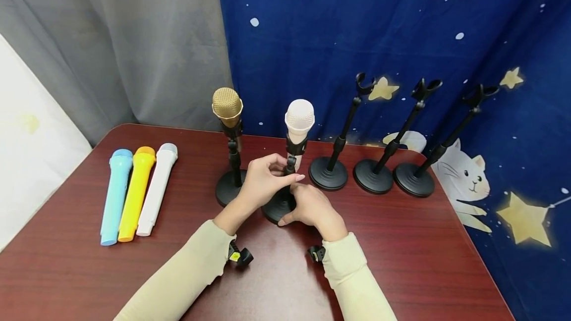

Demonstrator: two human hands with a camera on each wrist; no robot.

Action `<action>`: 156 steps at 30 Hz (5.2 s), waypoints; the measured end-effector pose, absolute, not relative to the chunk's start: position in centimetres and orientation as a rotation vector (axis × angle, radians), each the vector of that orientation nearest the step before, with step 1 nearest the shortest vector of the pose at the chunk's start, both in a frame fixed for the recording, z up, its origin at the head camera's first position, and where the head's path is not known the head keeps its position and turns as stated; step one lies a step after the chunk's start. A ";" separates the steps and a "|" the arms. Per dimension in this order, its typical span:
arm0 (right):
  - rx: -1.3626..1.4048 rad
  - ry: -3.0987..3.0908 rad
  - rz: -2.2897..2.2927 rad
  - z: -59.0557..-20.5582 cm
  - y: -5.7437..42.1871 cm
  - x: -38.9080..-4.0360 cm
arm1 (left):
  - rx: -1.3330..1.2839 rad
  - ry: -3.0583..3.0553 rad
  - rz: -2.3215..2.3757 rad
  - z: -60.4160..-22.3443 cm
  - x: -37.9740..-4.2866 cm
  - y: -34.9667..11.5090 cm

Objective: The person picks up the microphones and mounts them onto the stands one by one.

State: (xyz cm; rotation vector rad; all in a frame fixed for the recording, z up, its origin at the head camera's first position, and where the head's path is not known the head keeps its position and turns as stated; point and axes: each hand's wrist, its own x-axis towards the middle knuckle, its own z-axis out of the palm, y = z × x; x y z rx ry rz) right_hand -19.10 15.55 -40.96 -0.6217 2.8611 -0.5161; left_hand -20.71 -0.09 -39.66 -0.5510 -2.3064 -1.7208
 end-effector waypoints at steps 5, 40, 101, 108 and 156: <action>-0.639 2.840 -0.518 -40.9 15.7 -19.0 | -0.688 -2.562 -1.306 -39.2 -20.7 -0.6; -0.697 2.974 -0.329 -40.9 14.8 -18.6 | -0.955 -3.048 -0.096 -41.3 -17.5 -1.9; -0.403 2.976 -1.243 -40.2 20.7 -19.3 | -0.466 -2.725 -0.870 -40.3 -15.1 -15.1; -0.086 2.711 -1.900 -37.7 22.3 -19.4 | -0.079 -2.692 -0.879 -39.9 -14.9 -20.8; -0.176 2.585 -2.132 -38.5 23.8 -26.4 | 0.316 -3.319 -0.033 -40.9 -21.4 -20.0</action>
